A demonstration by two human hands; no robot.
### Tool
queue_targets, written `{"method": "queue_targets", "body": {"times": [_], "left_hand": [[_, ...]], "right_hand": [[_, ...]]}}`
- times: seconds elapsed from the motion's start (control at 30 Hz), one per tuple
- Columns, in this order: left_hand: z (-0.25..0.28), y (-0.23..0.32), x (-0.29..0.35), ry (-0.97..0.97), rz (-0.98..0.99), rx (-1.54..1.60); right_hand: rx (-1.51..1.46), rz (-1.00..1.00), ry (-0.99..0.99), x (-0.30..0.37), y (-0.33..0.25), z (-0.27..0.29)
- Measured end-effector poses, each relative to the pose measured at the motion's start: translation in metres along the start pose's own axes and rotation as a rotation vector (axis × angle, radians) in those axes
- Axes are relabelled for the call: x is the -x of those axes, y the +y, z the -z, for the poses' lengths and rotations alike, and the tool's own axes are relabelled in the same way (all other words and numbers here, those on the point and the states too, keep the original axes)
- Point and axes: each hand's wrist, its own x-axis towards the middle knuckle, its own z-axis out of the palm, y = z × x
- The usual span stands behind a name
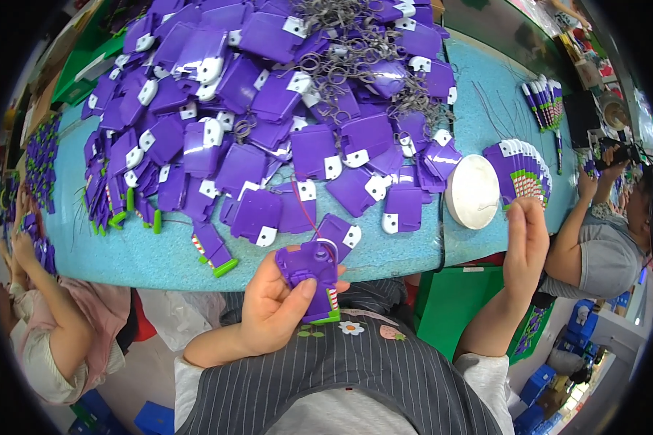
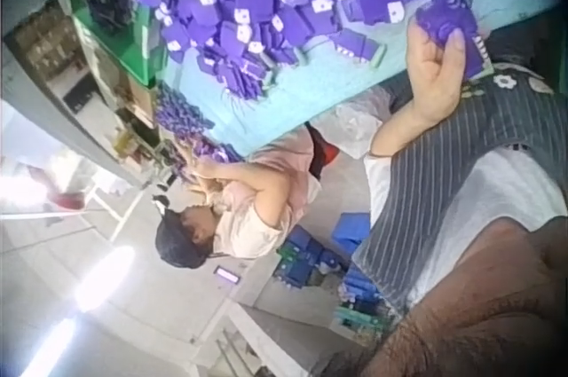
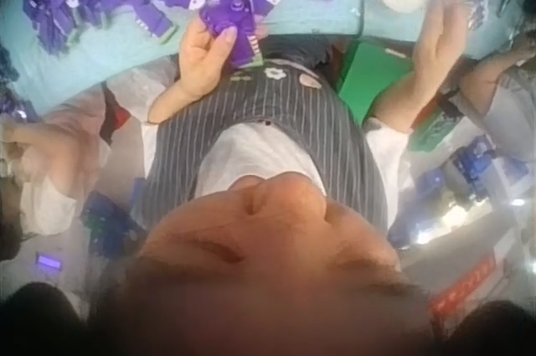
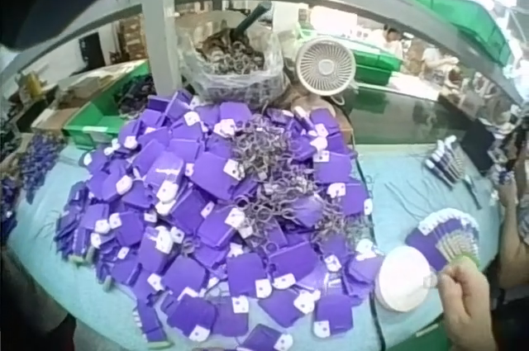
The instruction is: The person assembles toy components by hand, inserting wires and small plastic pieces into plastic casings and pressing the parts together.
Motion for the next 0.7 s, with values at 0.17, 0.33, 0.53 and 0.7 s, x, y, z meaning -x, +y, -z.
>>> {"method": "queue_targets", "body": {"times": [0.17,0.33,0.53,0.7], "left_hand": [[0.004,0.001,-0.002,0.021,0.063,0.033],[0.006,0.003,0.002,-0.02,0.113,0.0],[-0.009,0.002,-0.001,-0.083,0.146,0.01],[-0.029,0.001,-0.01,-0.124,0.134,-0.037]], "right_hand": [[0.413,0.182,0.069,-0.006,0.011,-0.019],[0.32,0.177,0.138,-0.001,0.008,-0.023],[-0.363,0.076,0.23,0.023,-0.034,-0.025],[-0.721,0.144,-0.164,0.051,-0.056,-0.072]]}}
